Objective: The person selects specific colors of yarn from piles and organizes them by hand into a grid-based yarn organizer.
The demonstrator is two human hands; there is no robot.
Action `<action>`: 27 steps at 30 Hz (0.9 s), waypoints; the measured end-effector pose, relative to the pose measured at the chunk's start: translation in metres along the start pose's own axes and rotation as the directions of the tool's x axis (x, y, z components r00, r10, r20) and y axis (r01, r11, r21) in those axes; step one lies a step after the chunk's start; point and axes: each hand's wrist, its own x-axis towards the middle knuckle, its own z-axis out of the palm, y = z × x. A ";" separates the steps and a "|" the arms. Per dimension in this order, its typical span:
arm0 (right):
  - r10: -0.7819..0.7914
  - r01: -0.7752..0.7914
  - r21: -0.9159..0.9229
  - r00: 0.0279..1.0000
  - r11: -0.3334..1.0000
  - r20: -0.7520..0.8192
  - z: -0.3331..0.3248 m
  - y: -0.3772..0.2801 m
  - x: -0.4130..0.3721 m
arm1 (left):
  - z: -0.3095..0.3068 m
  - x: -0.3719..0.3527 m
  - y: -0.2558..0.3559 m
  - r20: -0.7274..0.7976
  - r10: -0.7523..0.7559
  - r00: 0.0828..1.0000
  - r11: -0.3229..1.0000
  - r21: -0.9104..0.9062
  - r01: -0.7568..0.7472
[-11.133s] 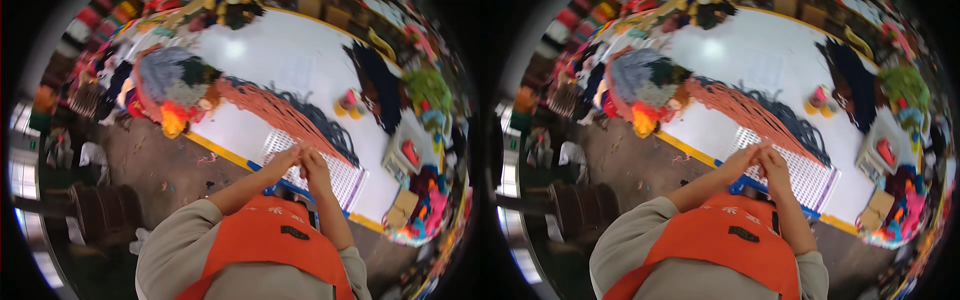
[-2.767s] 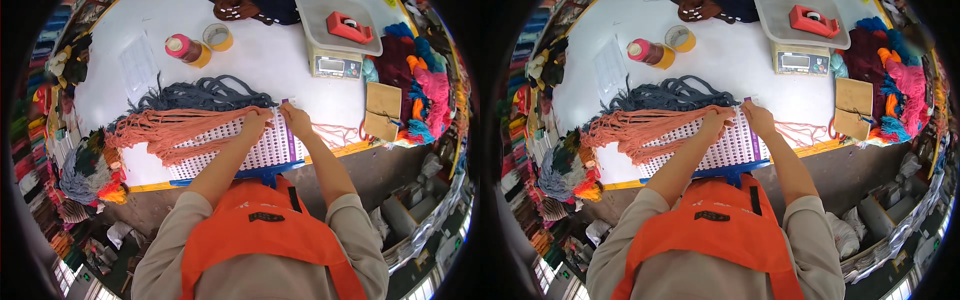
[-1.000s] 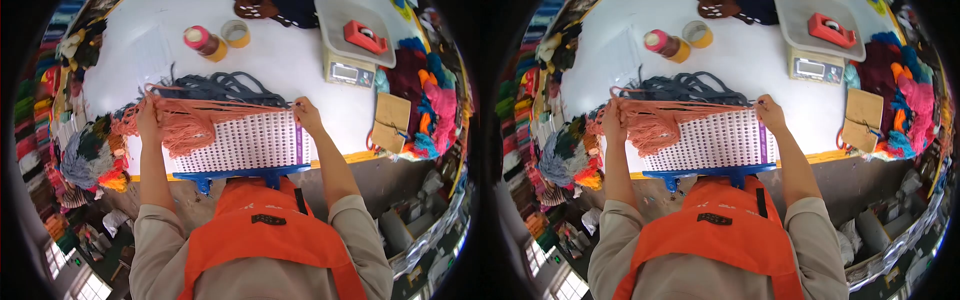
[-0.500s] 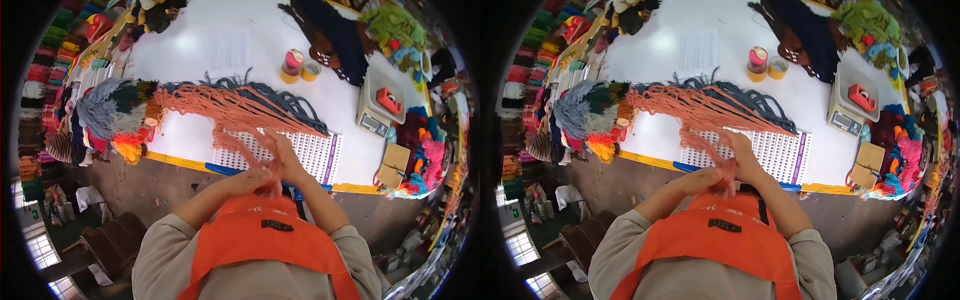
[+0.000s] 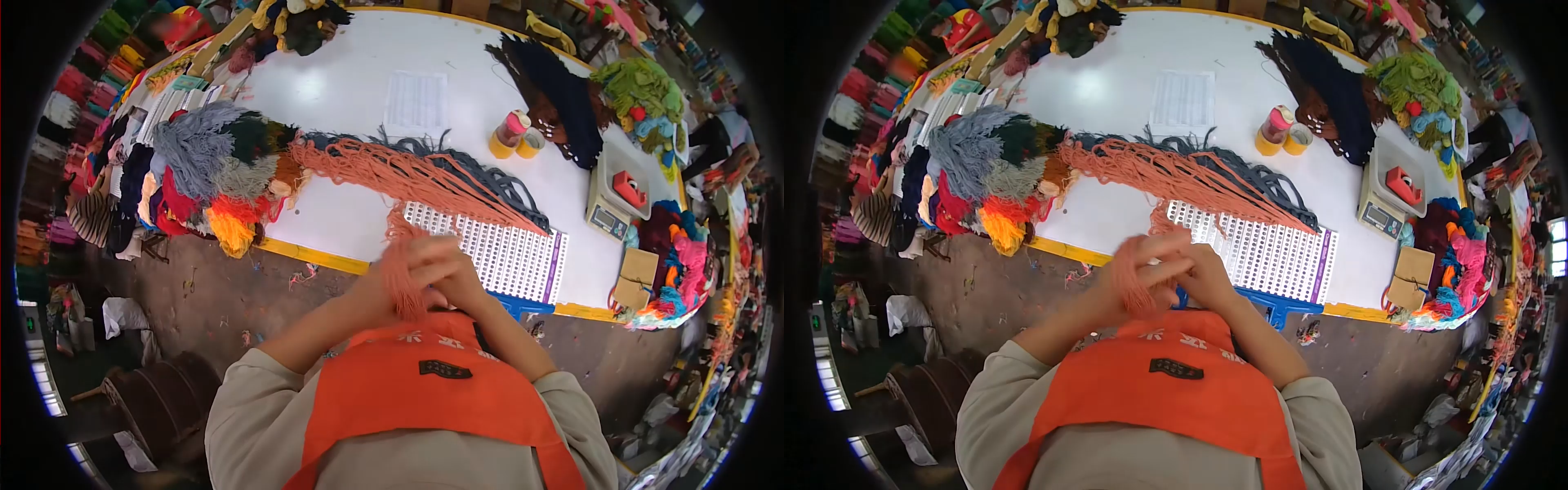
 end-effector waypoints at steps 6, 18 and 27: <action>0.089 -0.081 -0.086 0.992 0.993 0.095 -0.018 -0.021 -0.007 | -0.019 -0.009 -0.012 -0.002 -0.236 0.972 0.866 0.454 0.211; 0.148 -0.163 0.076 0.974 0.984 0.173 -0.023 0.028 -0.009 | 0.001 -0.032 -0.019 0.364 -0.601 0.711 0.550 -0.456 0.699; 0.105 -0.113 -0.048 0.984 0.992 -0.144 0.006 0.045 0.062 | -0.147 0.036 -0.127 -0.272 -0.779 0.565 0.580 -0.655 0.485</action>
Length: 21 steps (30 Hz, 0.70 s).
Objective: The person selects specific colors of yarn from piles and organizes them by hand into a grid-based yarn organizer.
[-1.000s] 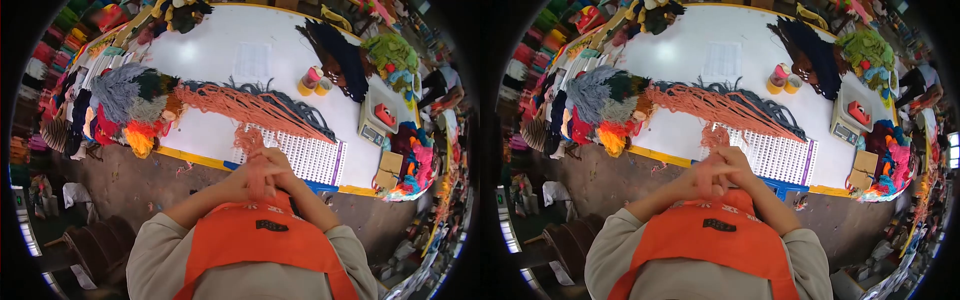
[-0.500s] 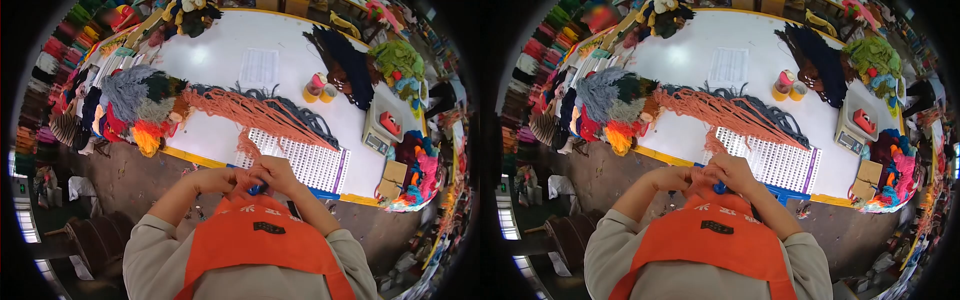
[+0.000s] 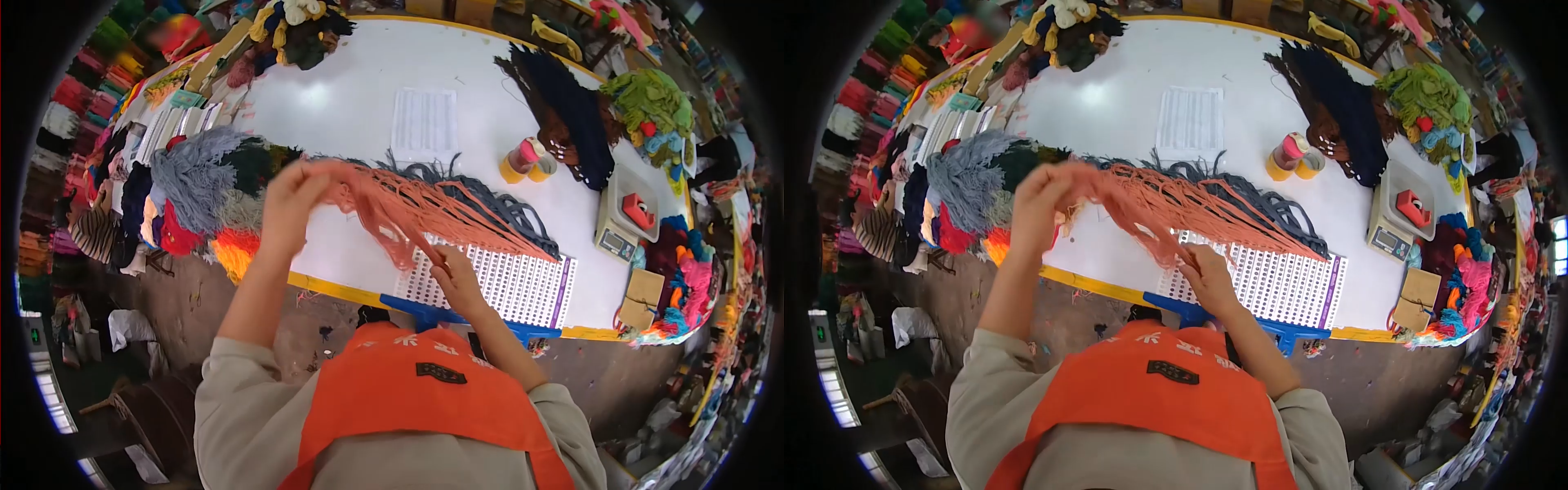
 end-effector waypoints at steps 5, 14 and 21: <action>0.179 -0.192 -0.067 0.969 0.979 -0.170 0.024 0.041 0.000 | -0.018 0.144 0.028 -0.012 0.401 0.916 0.915 0.056 -0.399; 0.661 -0.699 -0.013 0.683 0.715 -0.310 0.063 0.097 -0.086 | -0.035 0.260 0.008 0.016 0.890 0.455 0.384 0.510 -0.770; 0.707 -0.722 -0.157 0.692 0.674 -0.145 0.093 0.119 -0.110 | -0.069 0.200 -0.173 0.345 0.154 0.926 0.747 0.573 -0.337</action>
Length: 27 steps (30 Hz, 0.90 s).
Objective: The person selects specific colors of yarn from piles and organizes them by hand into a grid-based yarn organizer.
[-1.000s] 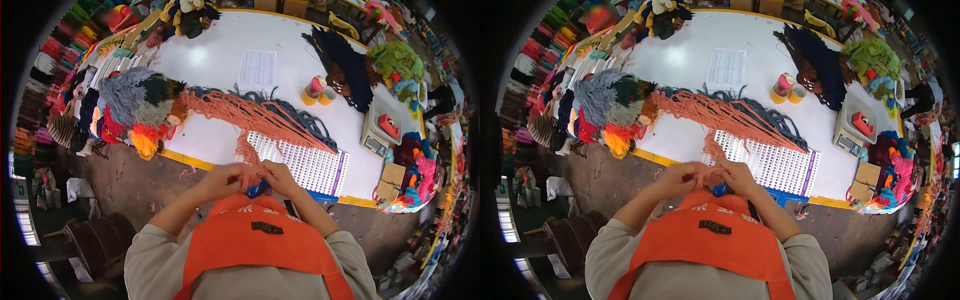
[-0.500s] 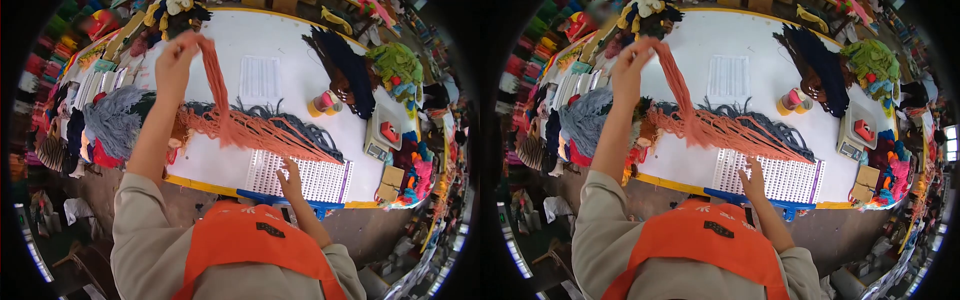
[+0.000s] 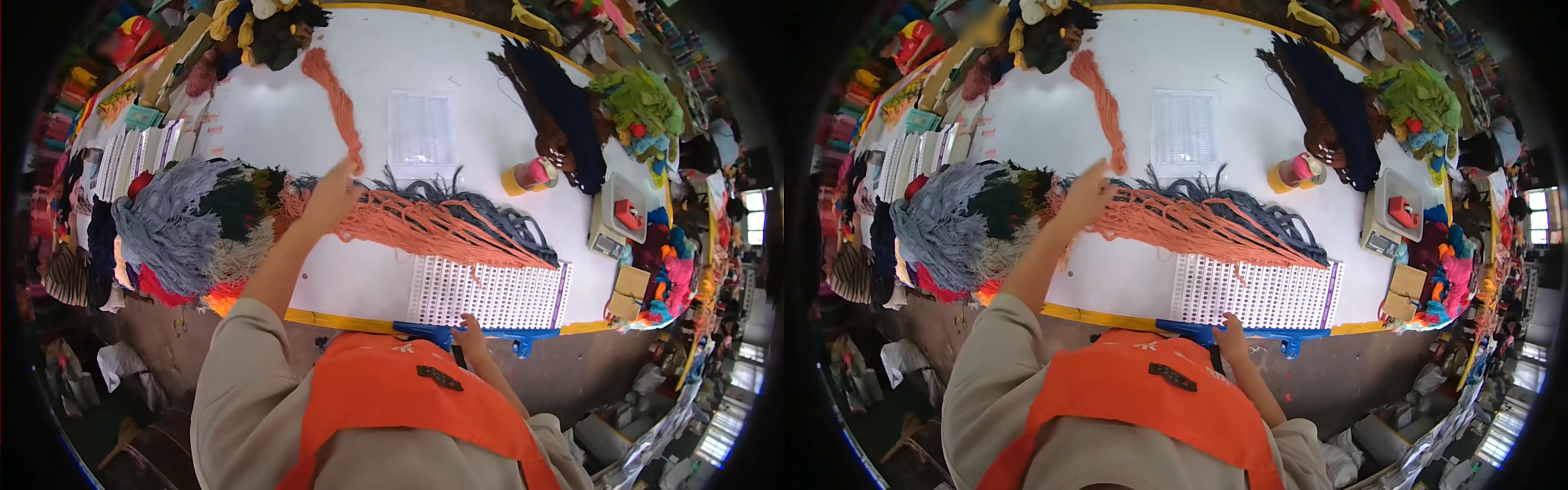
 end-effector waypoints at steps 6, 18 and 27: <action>0.060 -0.049 -0.047 0.960 0.998 0.275 0.009 -0.013 0.020 | -0.104 -0.091 -0.001 -0.226 -0.025 0.974 0.958 0.274 0.088; -0.039 0.076 -0.093 0.936 0.993 0.350 0.032 -0.044 0.055 | -0.439 -0.164 -0.142 -0.912 -0.212 0.350 0.593 0.164 0.788; -0.188 0.228 -0.082 0.922 0.970 0.340 0.040 -0.079 0.024 | -0.427 -0.148 -0.112 -0.915 -0.084 0.395 0.898 0.102 0.427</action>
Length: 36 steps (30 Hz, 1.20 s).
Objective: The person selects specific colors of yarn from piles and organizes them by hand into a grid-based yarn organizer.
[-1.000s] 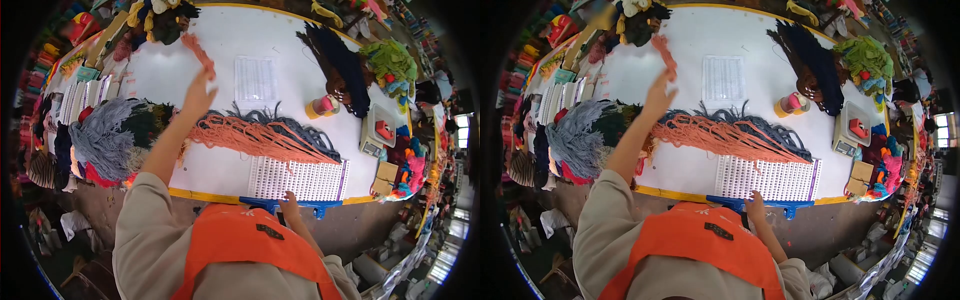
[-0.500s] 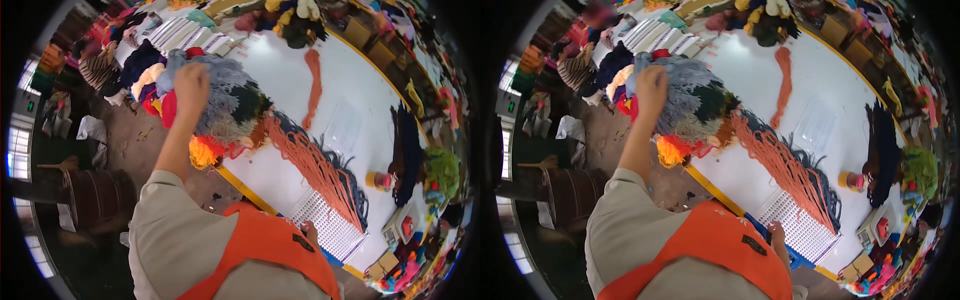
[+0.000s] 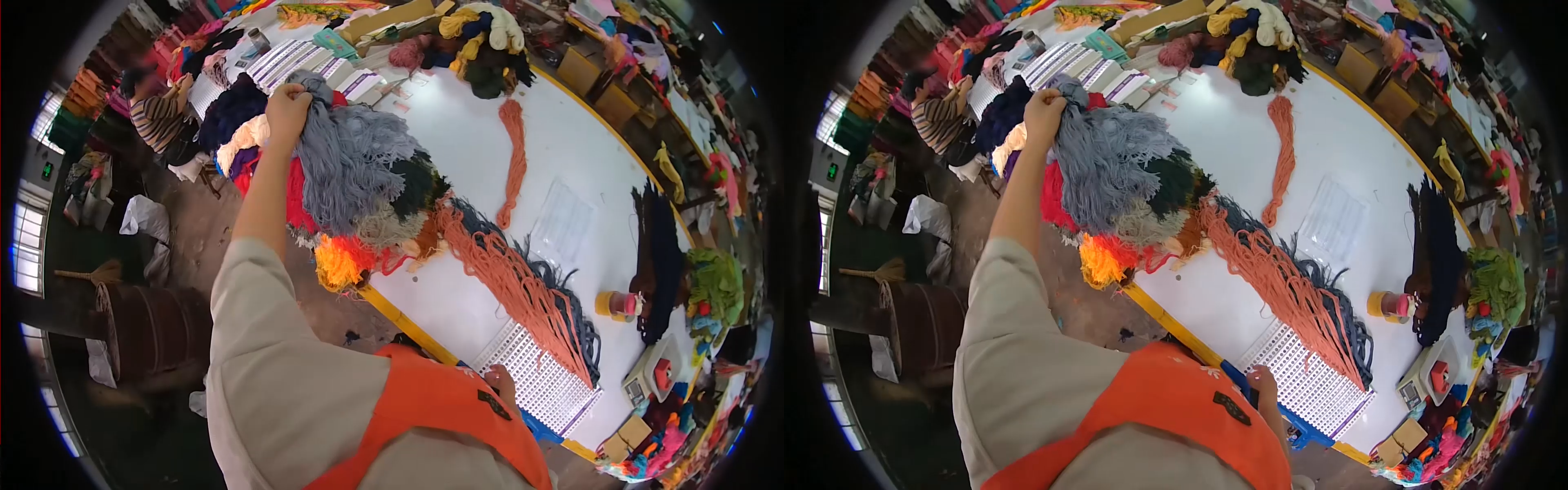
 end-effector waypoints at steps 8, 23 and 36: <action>-0.663 0.699 -0.093 0.615 0.709 -0.427 -0.086 -0.256 -0.004 | -0.027 -0.213 0.217 0.557 -0.103 0.824 0.365 -0.750 0.552; -0.749 0.743 -0.188 0.557 0.642 -0.358 -0.170 -0.181 -0.090 | -0.016 -0.434 0.343 0.861 0.445 0.245 0.856 -0.490 0.165; -0.307 0.384 0.913 0.860 -0.139 -0.408 -0.173 -0.112 -0.115 | -0.007 -0.463 0.384 0.976 0.150 0.157 0.075 -0.170 0.983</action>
